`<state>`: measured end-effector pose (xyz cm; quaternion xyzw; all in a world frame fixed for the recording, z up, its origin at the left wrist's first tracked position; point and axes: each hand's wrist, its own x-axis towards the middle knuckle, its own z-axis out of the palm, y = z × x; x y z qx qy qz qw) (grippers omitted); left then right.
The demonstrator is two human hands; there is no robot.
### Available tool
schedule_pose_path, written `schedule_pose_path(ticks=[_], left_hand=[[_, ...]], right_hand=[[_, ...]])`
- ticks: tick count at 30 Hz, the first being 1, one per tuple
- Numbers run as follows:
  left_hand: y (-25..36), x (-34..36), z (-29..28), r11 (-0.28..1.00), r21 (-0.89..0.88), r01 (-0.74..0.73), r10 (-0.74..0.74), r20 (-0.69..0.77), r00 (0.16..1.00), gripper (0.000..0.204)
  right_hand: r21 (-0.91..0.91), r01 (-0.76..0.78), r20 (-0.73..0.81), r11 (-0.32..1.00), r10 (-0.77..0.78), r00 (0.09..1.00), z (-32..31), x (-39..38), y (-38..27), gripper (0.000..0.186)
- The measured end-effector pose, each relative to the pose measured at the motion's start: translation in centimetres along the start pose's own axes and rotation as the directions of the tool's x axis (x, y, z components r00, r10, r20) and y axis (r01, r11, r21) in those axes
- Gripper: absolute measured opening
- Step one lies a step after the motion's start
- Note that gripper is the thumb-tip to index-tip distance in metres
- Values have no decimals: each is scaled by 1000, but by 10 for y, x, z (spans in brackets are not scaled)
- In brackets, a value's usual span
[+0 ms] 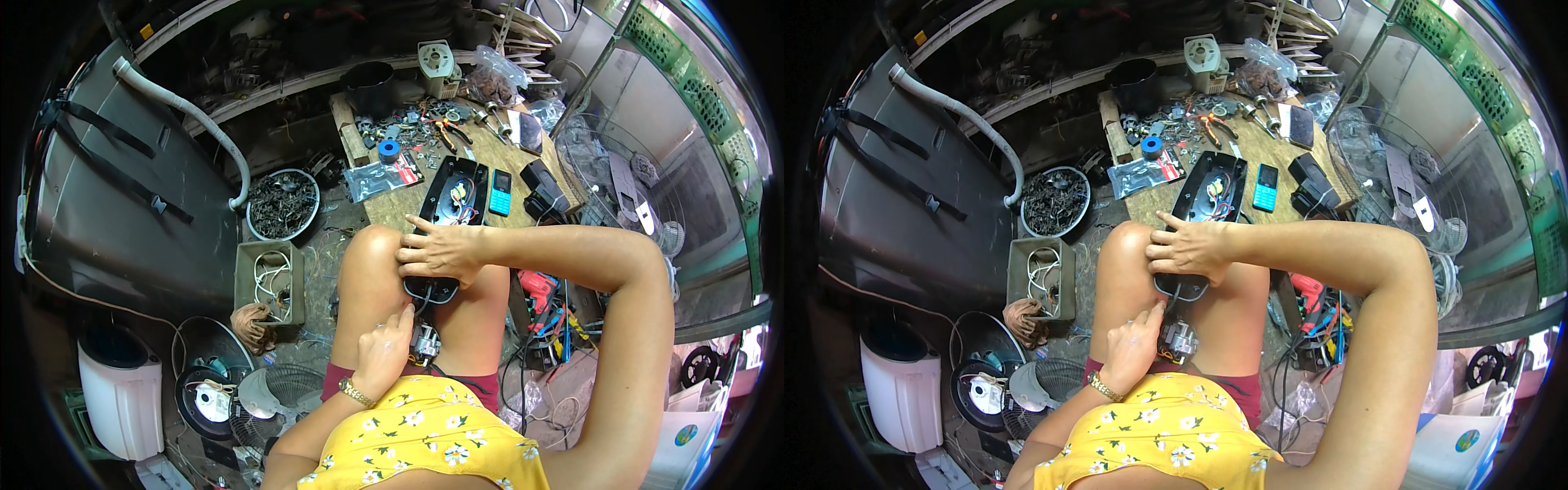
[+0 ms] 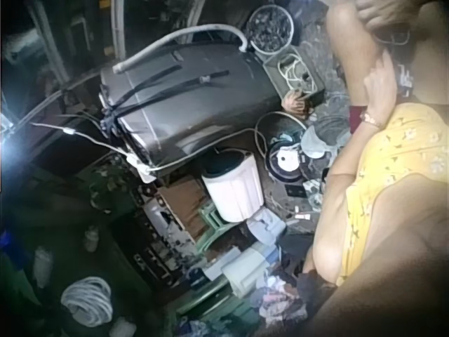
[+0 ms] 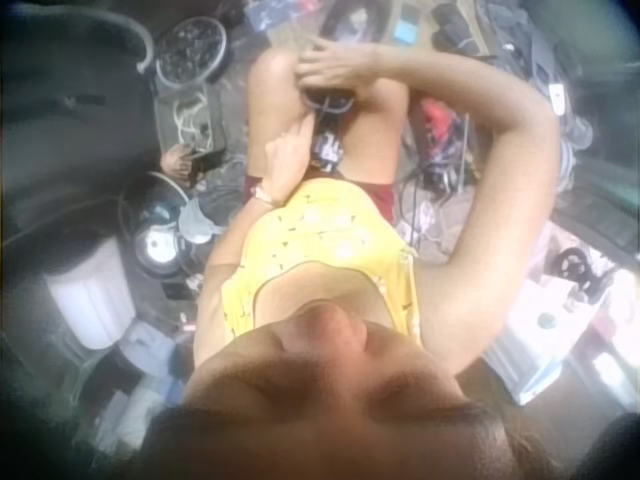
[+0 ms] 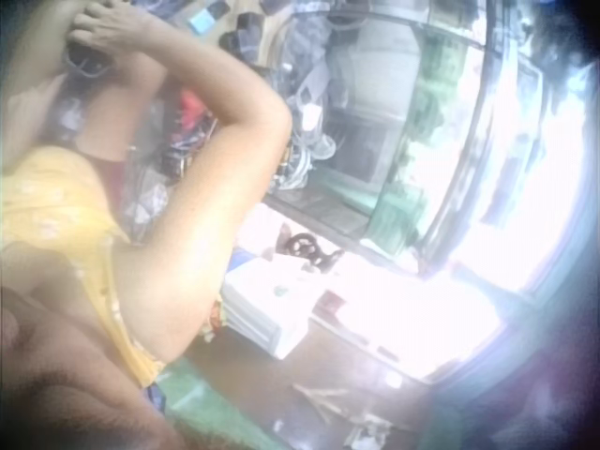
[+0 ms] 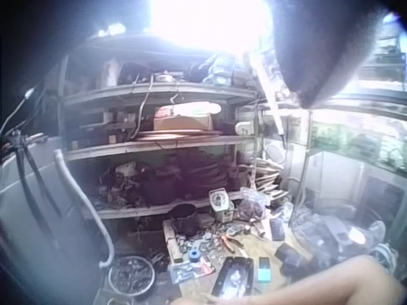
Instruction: The person sits on the floor and uses a soldering iron to work on the internal wiring of a black plastic device. They repeatedly heat and solder connections on a small circuit board, occasionally adjusting wires with their fingers.
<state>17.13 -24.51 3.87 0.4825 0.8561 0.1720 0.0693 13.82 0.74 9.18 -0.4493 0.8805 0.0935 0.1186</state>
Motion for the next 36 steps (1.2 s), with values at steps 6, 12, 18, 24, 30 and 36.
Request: schedule_pose_path(ticks=[6, 12, 18, 24, 30, 36], left_hand=[[-5, -6, 1, 999, -39, -11, 10, -14, 1000, 47], [-13, -10, -4, 996, -83, 43, -45, -20, 999, 49], [-23, -5, 14, 990, -134, 31, -41, -76, 996, 43], [-26, -1, 28, 982, -190, 16, -43, -138, 990, 45], [-39, 8, 7, 978, -189, 89, -130, -214, 968, 30], [-77, 39, -16, 942, -315, 117, -216, -300, 929, 15]], right_hand=[[84, 72, -15, 994, -71, 997, -1, 2, 1, 95], [166, 13, -40, 986, -7, 999, -4, -7, -11, 94], [88, -129, 51, 988, 125, 991, -21, -14, -26, 97], [134, -245, -25, 960, 250, 968, -39, -17, -31, 95], [249, -361, -250, 899, 419, 873, -37, -7, -30, 86], [519, -571, -202, 636, 740, 641, -22, -4, -27, 75]])
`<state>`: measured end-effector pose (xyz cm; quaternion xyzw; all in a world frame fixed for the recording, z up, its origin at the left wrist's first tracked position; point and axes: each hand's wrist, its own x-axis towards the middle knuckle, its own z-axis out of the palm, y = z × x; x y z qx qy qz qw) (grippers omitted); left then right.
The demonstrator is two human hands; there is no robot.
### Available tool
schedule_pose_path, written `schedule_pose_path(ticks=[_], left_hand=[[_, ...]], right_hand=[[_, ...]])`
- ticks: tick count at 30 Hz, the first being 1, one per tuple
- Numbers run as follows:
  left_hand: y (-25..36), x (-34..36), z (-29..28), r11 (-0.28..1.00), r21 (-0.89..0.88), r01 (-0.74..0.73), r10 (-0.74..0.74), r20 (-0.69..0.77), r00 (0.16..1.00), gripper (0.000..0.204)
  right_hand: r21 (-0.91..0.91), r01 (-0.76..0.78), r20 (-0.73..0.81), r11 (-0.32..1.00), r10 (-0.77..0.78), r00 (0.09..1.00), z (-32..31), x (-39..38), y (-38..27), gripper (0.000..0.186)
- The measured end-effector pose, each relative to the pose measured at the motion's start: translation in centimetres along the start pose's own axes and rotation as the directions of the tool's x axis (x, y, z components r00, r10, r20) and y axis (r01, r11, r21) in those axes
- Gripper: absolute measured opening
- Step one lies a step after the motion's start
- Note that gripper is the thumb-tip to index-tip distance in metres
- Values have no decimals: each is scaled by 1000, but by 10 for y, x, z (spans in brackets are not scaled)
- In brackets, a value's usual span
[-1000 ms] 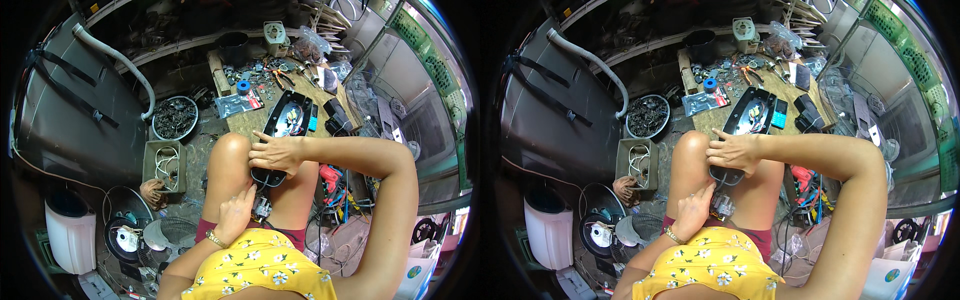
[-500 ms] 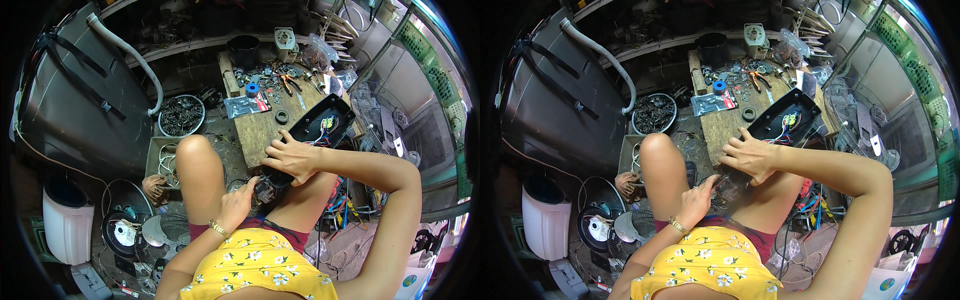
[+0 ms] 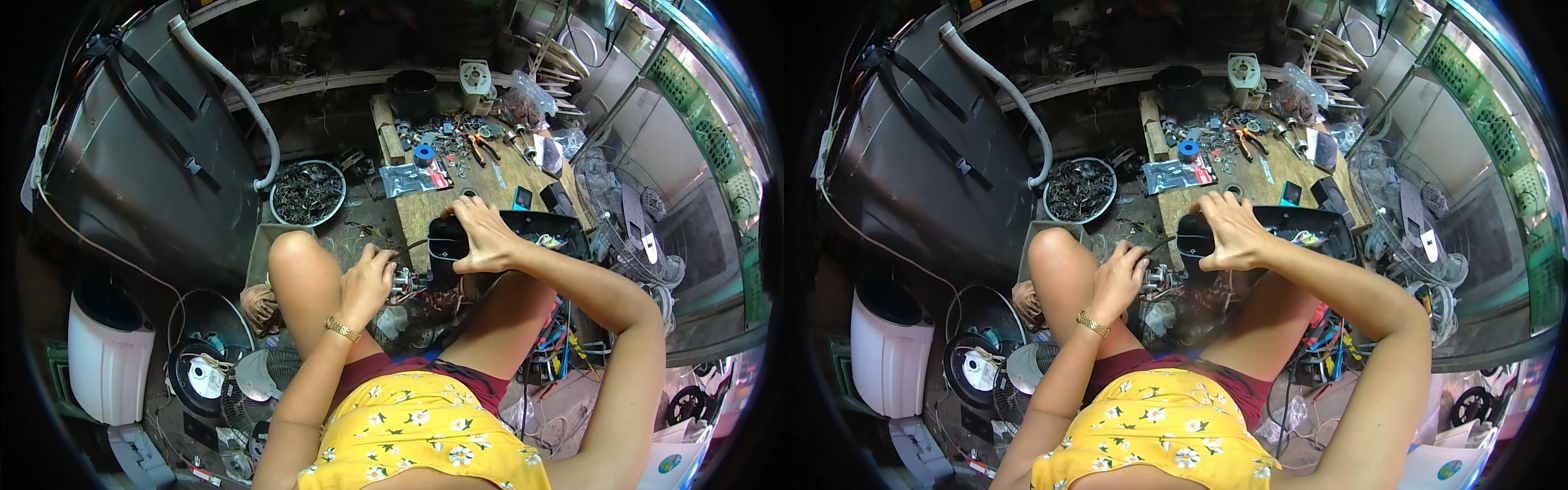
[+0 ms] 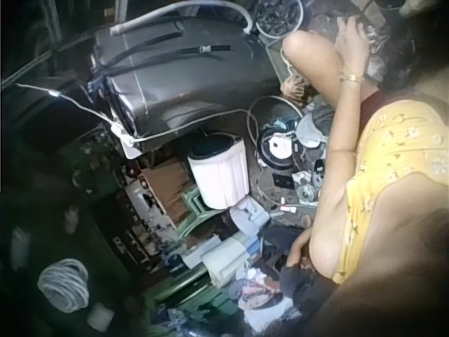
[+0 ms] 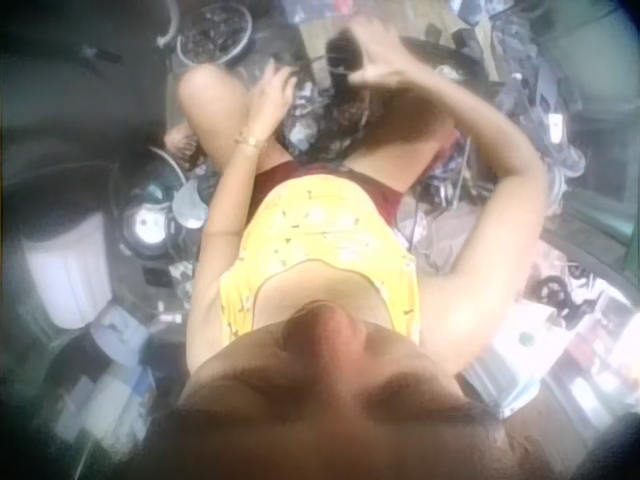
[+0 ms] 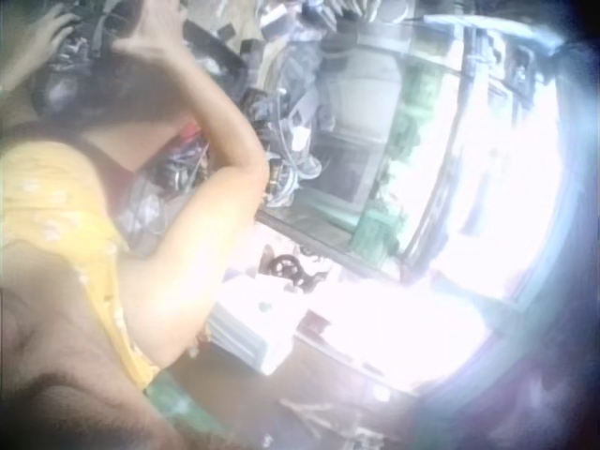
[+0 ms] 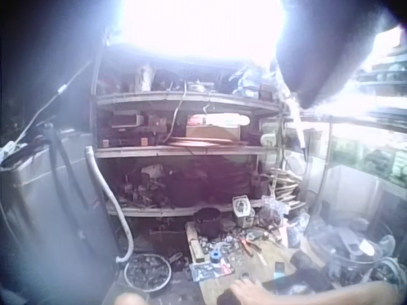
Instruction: The person sits on the floor and uses a soldering iron to work on the internal wiring of a black plastic device. They repeatedly heat and solder connections on a small circuit board, occasionally adjusting wires with their fingers.
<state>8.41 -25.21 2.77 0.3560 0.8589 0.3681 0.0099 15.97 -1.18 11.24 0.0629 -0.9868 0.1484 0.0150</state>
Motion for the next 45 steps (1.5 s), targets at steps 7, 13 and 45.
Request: schedule_pose_path(ticks=[7, 13, 45], left_hand=[[-22, -4, -3, 994, 103, -46, 50, -39, 998, 17], [-16, -14, -23, 910, -403, 97, -111, -12, 994, 16], [15, 88, 23, 920, -370, -131, 38, -249, 968, 47]], right_hand=[[-15, -4, -41, 1000, 3, 999, -5, -6, -26, 69], [-16, 31, -47, 999, -31, 998, -29, 4, -47, 67], [63, -233, -621, 970, 221, 752, 33, 47, -20, 64]])
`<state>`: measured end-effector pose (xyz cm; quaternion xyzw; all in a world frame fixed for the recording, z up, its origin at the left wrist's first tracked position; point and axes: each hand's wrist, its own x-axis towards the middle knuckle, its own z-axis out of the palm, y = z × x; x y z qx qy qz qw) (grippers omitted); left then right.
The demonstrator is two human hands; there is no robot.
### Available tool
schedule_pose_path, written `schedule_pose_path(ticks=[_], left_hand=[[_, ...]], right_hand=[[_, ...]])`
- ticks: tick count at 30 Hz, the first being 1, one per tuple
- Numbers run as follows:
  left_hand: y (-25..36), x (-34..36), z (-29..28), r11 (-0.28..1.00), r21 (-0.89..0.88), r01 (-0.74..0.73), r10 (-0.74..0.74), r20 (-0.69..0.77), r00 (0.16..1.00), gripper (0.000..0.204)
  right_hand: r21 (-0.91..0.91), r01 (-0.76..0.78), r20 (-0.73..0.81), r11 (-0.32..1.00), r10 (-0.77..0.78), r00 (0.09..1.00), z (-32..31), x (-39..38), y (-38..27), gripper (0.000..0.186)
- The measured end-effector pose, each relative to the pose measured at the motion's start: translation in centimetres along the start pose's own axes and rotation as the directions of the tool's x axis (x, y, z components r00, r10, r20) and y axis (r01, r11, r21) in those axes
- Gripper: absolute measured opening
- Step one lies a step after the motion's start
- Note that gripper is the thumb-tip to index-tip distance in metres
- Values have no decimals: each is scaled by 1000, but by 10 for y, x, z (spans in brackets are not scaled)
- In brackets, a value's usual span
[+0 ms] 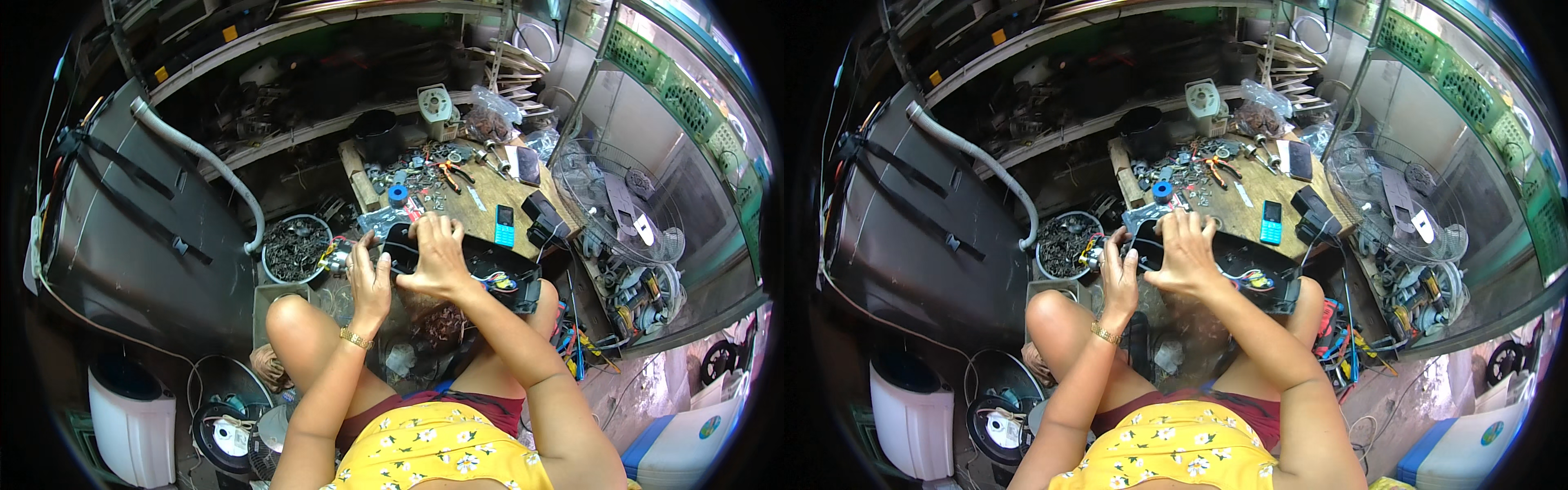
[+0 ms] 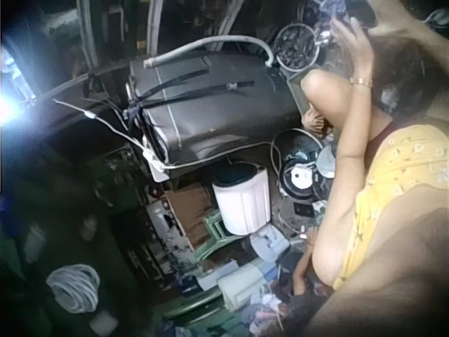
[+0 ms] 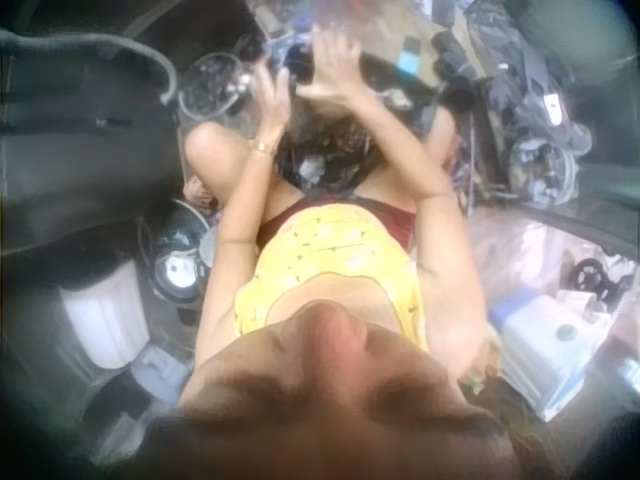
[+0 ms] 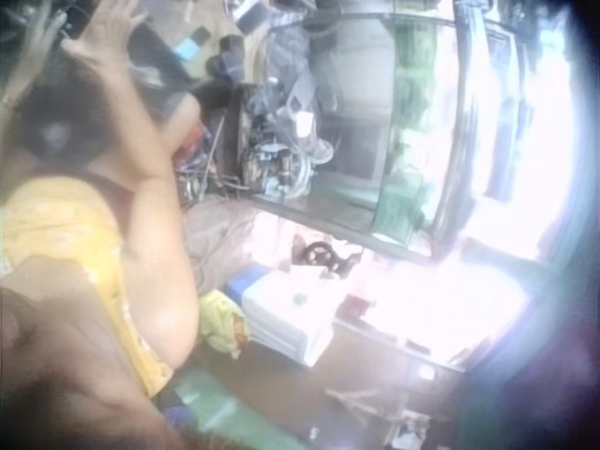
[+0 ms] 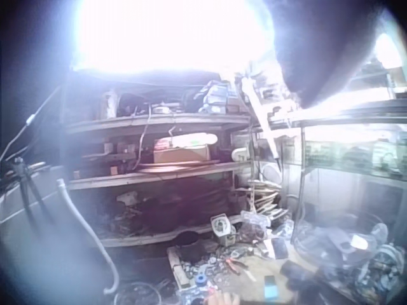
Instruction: The person sits on the floor and uses a soldering iron to work on the internal wiring of a black plastic device. They repeatedly heat and solder connections on a small circuit board, occasionally adjusting wires with their fingers.
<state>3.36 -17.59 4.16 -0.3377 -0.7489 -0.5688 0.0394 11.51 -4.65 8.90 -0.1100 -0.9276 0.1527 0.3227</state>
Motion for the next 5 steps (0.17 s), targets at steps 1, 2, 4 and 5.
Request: schedule_pose_path(ticks=[1, 2, 4, 5], left_hand=[[-3, 4, 3, 1000, 12, 6, -6, 25, 1000, 47], [-7, 6, 6, 1000, 24, 12, -13, 50, 999, 48], [-15, 8, 13, 998, 25, 55, -57, 69, 996, 48], [-19, 7, 16, 997, 24, 80, -81, 80, 993, 47]], right_hand=[[18, -14, 4, 1000, 14, 1000, 3, 0, -1, 64], [35, -28, 9, 999, 28, 1000, 5, 0, -1, 64], [100, -121, 74, 988, 114, 991, 10, -3, 2, 67], [133, -167, 115, 977, 152, 982, 12, -4, 5, 68]])
